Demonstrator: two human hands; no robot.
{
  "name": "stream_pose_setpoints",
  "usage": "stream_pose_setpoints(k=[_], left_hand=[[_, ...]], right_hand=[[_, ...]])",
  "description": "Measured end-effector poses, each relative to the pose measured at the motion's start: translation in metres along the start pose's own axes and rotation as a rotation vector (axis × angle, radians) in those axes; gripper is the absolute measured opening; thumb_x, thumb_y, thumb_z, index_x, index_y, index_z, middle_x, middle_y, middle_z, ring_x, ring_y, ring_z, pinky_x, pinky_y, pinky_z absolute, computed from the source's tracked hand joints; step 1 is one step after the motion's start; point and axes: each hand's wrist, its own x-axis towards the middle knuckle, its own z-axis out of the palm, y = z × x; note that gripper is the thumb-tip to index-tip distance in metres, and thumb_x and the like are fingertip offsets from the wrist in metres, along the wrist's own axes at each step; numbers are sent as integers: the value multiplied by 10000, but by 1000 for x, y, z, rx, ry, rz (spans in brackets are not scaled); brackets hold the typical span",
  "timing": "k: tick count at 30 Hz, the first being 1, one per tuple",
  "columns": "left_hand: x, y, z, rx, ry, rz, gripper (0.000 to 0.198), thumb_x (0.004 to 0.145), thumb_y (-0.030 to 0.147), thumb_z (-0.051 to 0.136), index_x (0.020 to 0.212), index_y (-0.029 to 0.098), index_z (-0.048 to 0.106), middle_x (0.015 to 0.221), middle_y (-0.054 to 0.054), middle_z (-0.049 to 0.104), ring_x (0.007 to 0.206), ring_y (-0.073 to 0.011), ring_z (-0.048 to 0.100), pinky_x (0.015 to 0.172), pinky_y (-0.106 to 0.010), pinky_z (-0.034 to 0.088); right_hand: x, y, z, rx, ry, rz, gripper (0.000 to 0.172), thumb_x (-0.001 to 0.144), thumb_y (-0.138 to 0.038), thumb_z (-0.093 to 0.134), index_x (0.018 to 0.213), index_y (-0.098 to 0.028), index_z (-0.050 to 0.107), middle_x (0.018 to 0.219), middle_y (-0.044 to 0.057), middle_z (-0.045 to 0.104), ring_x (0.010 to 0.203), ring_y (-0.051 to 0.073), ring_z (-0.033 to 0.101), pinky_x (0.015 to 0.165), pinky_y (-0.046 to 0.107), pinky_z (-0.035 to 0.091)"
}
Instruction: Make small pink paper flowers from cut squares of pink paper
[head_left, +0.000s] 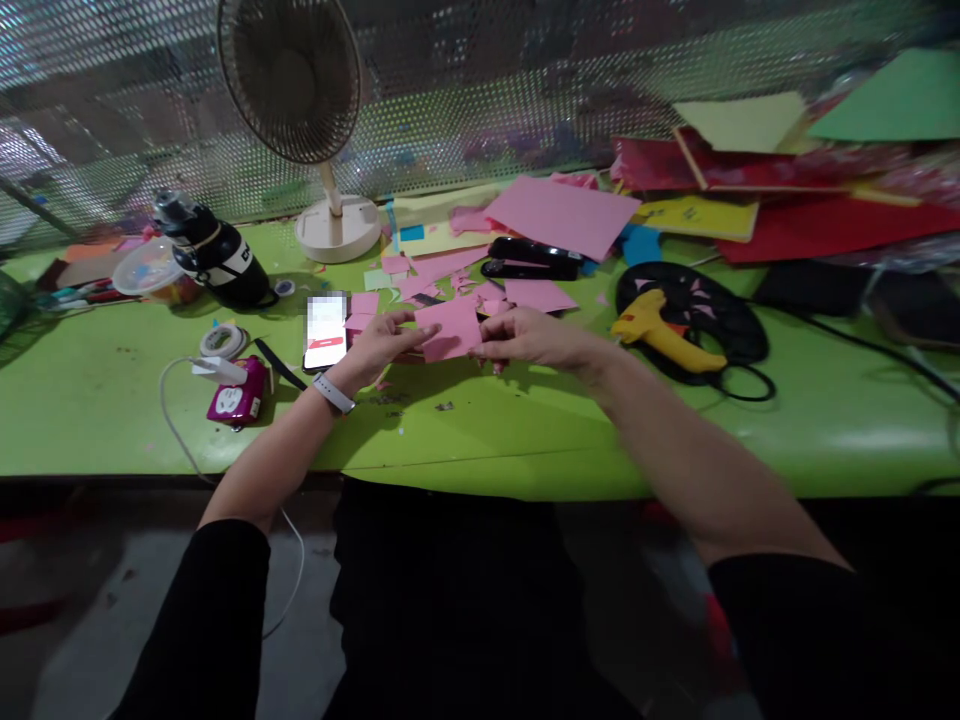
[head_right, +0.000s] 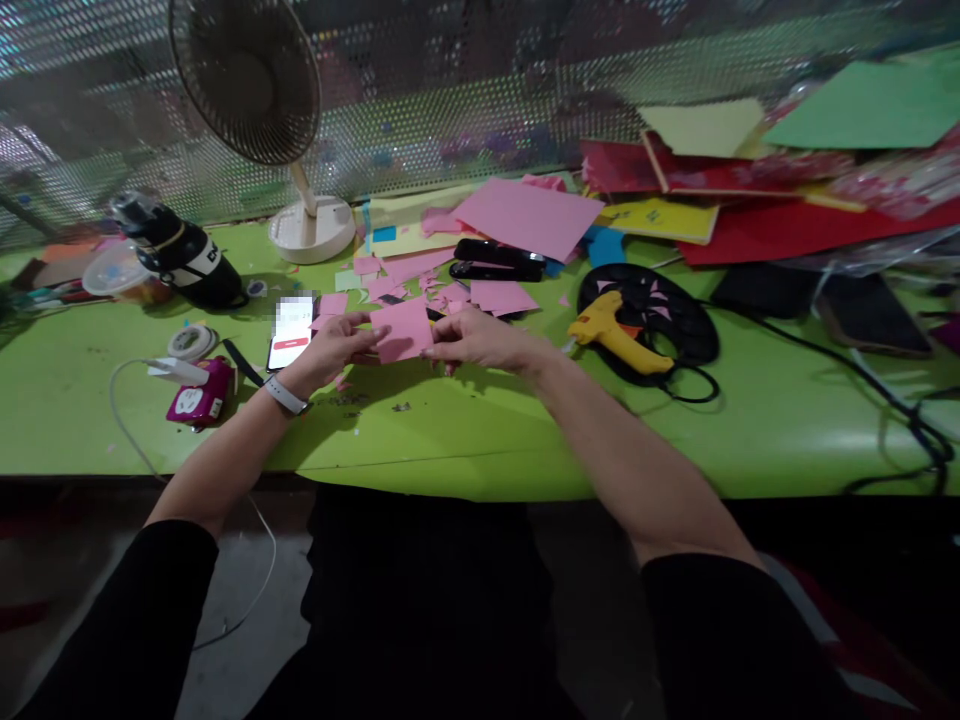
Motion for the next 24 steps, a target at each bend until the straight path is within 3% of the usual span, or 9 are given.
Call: stream_pose_setpoints(k=[3, 7, 11, 14, 18, 21, 24], left_hand=[[1, -6, 4, 55, -22, 42, 372, 745, 321, 871, 998, 118, 690, 861, -68, 759, 782, -136, 712, 778, -301, 606], [2, -2, 1, 47, 50, 66, 398, 755, 323, 865, 1039, 124, 671, 800, -38, 747, 758, -126, 704, 754, -289, 612], [4, 4, -7, 10, 169, 90, 363, 747, 332, 869, 975, 141, 660, 758, -4, 714, 696, -100, 675, 684, -247, 589], [7, 0, -12, -38, 193, 89, 342, 726, 359, 879, 868, 148, 651, 793, -7, 716, 665, -78, 652, 646, -216, 558], [10, -9, -13, -133, 221, 38, 322, 727, 371, 874, 837, 154, 663, 772, -1, 710, 619, -67, 619, 595, -211, 513], [9, -10, -9, -166, 232, 35, 314, 714, 371, 880, 806, 153, 674, 802, -15, 726, 624, -69, 609, 577, -213, 476], [5, -7, -4, -208, 237, 23, 325, 676, 336, 905, 782, 142, 667, 894, -55, 757, 754, -111, 673, 660, -240, 505]], right_hand=[[1, 0, 5, -28, -30, 47, 306, 679, -467, 862, 709, -192, 732, 723, 44, 706, 592, 149, 637, 565, 321, 531], [-2, 1, -10, -95, 4, 19, 290, 730, -473, 808, 765, -194, 738, 758, 54, 709, 618, 159, 640, 607, 340, 529], [-4, -1, -24, -451, 295, -54, 240, 849, -440, 679, 864, -203, 716, 862, 75, 724, 753, 200, 654, 698, 366, 520], [2, 3, -17, -842, 442, -46, 319, 847, -454, 677, 1019, -187, 710, 1062, 138, 725, 929, 294, 659, 782, 434, 524], [16, 21, -1, -1124, 381, -65, 371, 884, -361, 639, 1180, -143, 693, 1196, 203, 697, 1084, 381, 632, 869, 518, 523], [23, 35, 1, -1153, 393, -85, 328, 920, -266, 572, 1191, -127, 694, 1166, 202, 707, 1068, 357, 641, 910, 527, 517], [26, 44, -2, -1147, 432, -117, 340, 914, -286, 590, 1201, -136, 694, 1132, 189, 712, 1037, 343, 644, 907, 532, 528]])
